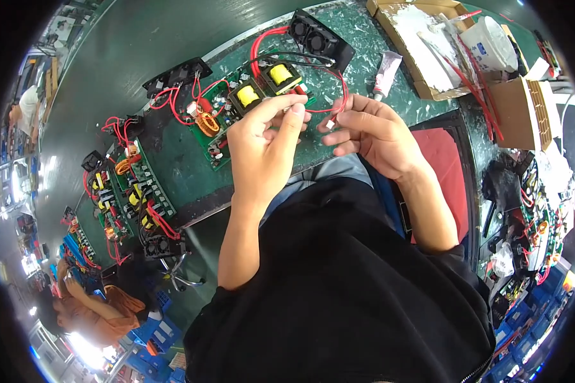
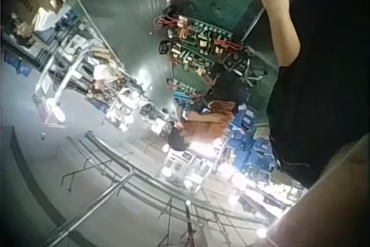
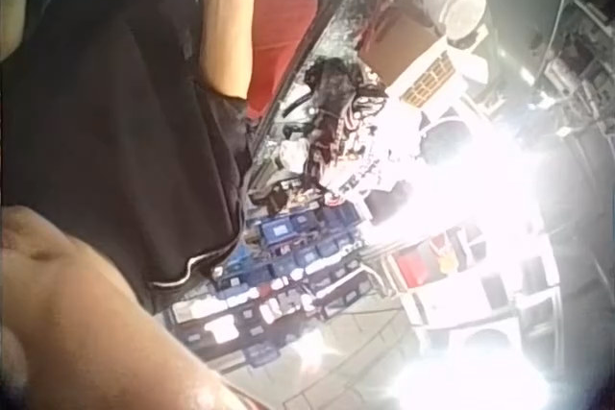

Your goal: The worker is seen assembling various components, including cooling fans and wires, onto printed circuit boards and applying a white sealant paste at an assembly line station.

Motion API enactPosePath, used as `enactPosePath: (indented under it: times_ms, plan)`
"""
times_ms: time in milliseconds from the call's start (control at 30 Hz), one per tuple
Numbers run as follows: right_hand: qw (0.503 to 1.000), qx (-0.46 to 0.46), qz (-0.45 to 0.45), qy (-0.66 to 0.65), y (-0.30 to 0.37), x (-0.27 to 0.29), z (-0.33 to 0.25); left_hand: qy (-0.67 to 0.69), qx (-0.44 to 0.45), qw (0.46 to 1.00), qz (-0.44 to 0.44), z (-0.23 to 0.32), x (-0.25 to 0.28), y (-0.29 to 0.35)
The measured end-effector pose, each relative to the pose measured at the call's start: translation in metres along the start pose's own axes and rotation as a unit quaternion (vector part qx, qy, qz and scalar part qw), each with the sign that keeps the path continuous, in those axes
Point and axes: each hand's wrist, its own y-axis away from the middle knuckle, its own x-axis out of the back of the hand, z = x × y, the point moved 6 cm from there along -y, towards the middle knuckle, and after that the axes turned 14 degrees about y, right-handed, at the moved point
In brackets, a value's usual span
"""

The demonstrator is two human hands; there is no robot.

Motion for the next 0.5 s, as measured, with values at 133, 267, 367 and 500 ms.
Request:
enactPosePath:
  times_ms: [133,267,367,500]
  plan:
    - [0.999,0.025,-0.010,-0.037,-0.002,0.006,0.004,-0.006,-0.007,1.000,0.011,-0.003,0.001,0.005]
    - [0.999,0.021,0.012,-0.032,-0.003,0.007,0.008,-0.043,-0.039,0.998,-0.001,-0.001,-0.004,0.010]
    - [0.996,0.057,0.039,-0.050,-0.005,0.006,0.008,-0.064,-0.073,0.995,-0.002,0.008,-0.012,0.011]
    - [0.995,0.075,0.063,-0.016,-0.007,0.001,0.010,-0.100,-0.111,0.989,-0.005,0.005,-0.016,0.009]
